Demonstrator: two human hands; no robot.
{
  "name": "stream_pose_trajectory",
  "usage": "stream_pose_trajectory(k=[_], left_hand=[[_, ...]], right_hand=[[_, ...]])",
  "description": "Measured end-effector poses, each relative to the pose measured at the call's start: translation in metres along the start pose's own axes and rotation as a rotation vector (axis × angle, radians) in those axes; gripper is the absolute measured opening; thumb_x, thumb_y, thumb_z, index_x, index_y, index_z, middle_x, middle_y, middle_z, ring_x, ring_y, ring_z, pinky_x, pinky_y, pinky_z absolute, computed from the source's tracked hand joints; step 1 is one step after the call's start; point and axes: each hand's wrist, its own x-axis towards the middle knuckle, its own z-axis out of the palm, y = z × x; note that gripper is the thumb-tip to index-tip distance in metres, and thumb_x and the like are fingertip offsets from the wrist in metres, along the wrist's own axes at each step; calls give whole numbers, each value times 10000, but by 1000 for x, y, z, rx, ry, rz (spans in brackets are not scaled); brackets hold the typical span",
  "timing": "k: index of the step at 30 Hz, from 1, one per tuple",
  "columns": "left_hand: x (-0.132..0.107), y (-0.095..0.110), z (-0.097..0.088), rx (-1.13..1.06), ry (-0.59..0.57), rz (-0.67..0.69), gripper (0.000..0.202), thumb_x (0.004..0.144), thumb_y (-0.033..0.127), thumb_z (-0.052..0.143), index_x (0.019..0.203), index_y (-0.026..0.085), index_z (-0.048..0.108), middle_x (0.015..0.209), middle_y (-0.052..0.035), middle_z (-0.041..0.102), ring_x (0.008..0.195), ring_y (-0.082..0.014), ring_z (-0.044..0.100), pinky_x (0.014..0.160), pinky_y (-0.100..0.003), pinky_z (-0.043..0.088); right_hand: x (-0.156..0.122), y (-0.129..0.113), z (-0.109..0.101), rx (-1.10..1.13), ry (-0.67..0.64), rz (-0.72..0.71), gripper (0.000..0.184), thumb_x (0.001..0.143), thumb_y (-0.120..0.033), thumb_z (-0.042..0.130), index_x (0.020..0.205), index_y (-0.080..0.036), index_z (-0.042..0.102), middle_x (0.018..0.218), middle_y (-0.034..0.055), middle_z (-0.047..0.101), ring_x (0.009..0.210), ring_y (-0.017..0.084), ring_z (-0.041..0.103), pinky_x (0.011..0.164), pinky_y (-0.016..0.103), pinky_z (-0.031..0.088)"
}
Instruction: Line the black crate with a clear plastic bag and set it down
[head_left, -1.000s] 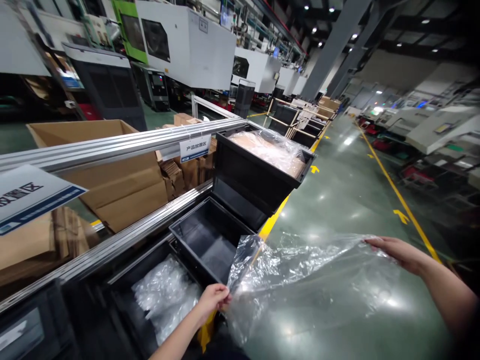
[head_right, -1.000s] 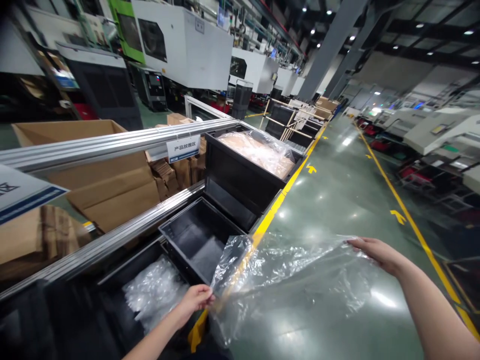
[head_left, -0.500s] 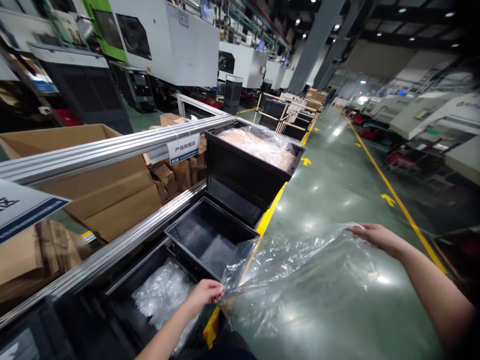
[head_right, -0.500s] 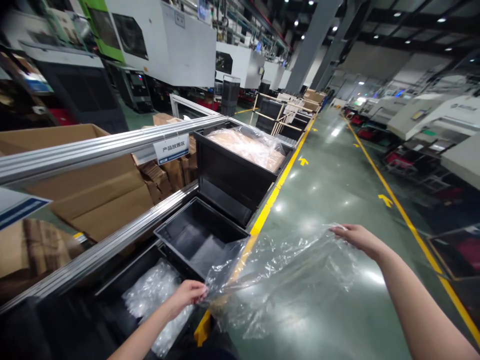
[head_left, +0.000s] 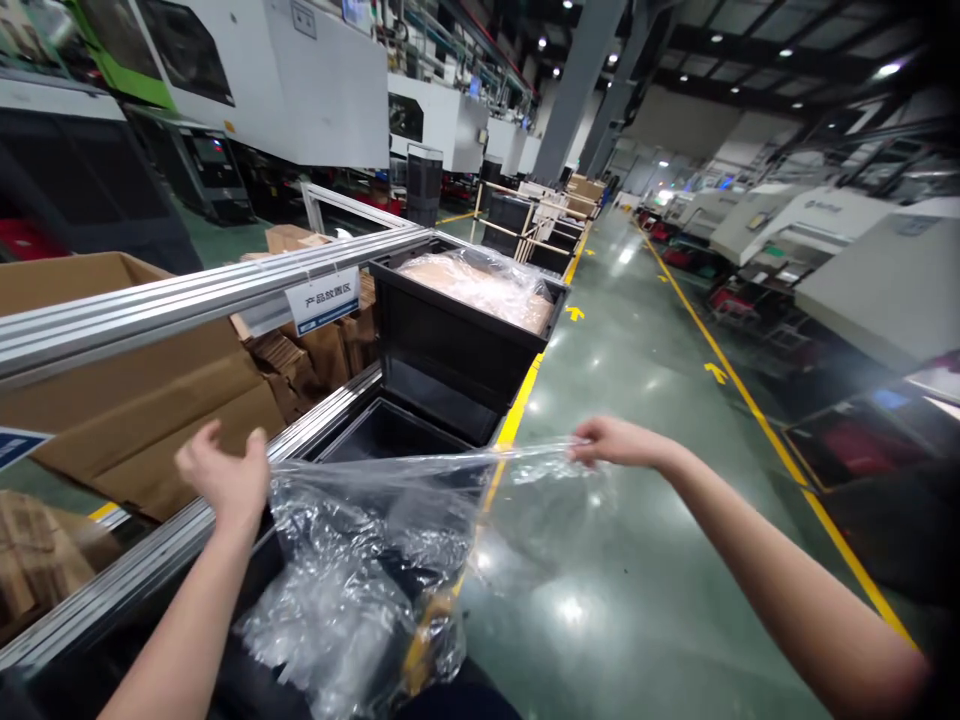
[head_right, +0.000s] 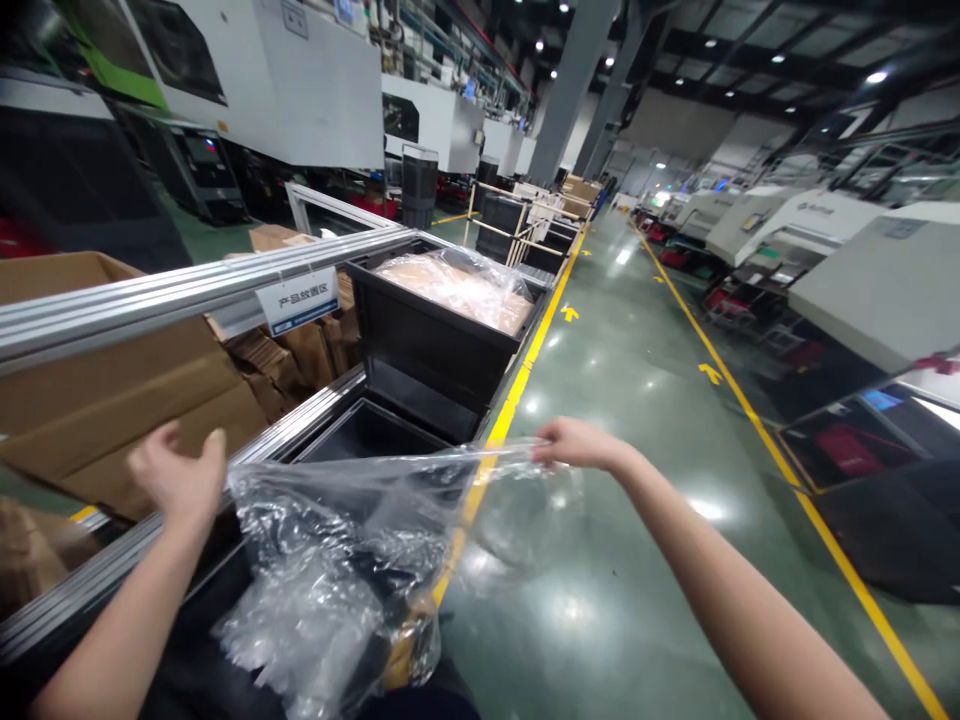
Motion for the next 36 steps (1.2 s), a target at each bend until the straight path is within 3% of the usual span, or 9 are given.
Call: stream_pose_trajectory(k=[2, 5, 9, 11, 13, 17, 23, 29, 36], left_hand=[[-16, 47, 19, -86, -188, 187, 813, 754, 471, 784, 1437, 183, 450, 1540, -135, 407, 1388, -332, 412, 1169, -506, 338], [-62, 98, 67, -196, -765, 344, 964, 406, 401, 983, 1283, 203, 633, 1311, -111, 649, 1234, -376, 573, 1068, -438, 455], [-75, 111, 94, -253, -1079, 230, 365, 831, 495, 679, 805, 131, 708, 611, -26, 629, 550, -186, 600, 568, -311, 505], [-61, 103, 81, -273, -1096, 156, 386, 873, 500, 621, 843, 123, 697, 602, -10, 592, 526, -153, 553, 534, -285, 478], [-43, 92, 61, -271, -1089, 100, 396, 846, 511, 655, 906, 123, 702, 638, -9, 598, 556, -150, 554, 540, -279, 479], [-10, 70, 24, -196, -981, 28, 385, 779, 525, 721, 810, 142, 705, 658, -20, 610, 602, -178, 563, 604, -315, 499], [-37, 34, -8, -84, -494, -93, 351, 808, 502, 665, 981, 198, 637, 1006, -106, 673, 1100, -321, 583, 997, -470, 451], [-168, 2, 27, -199, -737, -242, 246, 642, 367, 789, 744, 212, 627, 712, -43, 700, 686, -241, 671, 668, -338, 550], [-131, -44, -16, -353, -496, -480, 358, 806, 549, 592, 731, 240, 427, 916, -65, 728, 927, -232, 707, 826, -373, 575]], right_hand=[[23, -55, 15, -22, -32, -125, 284, 813, -441, 691, 669, -198, 723, 614, -11, 693, 577, 137, 570, 550, 232, 376], [48, -125, 26, -35, -83, -300, 248, 840, -452, 691, 791, -215, 745, 699, -26, 718, 656, 139, 624, 615, 234, 447], [52, -125, 31, 137, 231, -517, 457, 841, -472, 725, 1233, -249, 653, 1241, 44, 687, 1098, 196, 625, 934, 327, 505], [50, -84, 47, 307, 360, -434, 670, 816, -500, 752, 1397, -249, 534, 1460, 91, 545, 1322, 232, 498, 1106, 407, 413], [51, -37, 77, 404, 212, -294, 904, 669, -523, 864, 1436, -213, 501, 1467, 132, 534, 1359, 290, 464, 1146, 464, 368], [68, 17, 147, 515, -155, -264, 540, 675, -614, 814, 936, -144, 759, 877, 90, 760, 813, 237, 699, 774, 378, 566], [99, -4, 204, 729, -11, -230, 480, 727, -620, 771, 714, -177, 586, 602, -30, 596, 547, 99, 527, 559, 230, 426], [116, -55, 259, 741, -40, -250, 579, 769, -756, 615, 630, -221, 445, 513, -57, 476, 453, 91, 417, 456, 230, 335], [137, -29, 211, 578, 190, -208, 623, 724, -658, 703, 554, -237, 277, 479, -95, 299, 476, 65, 264, 461, 214, 204]])
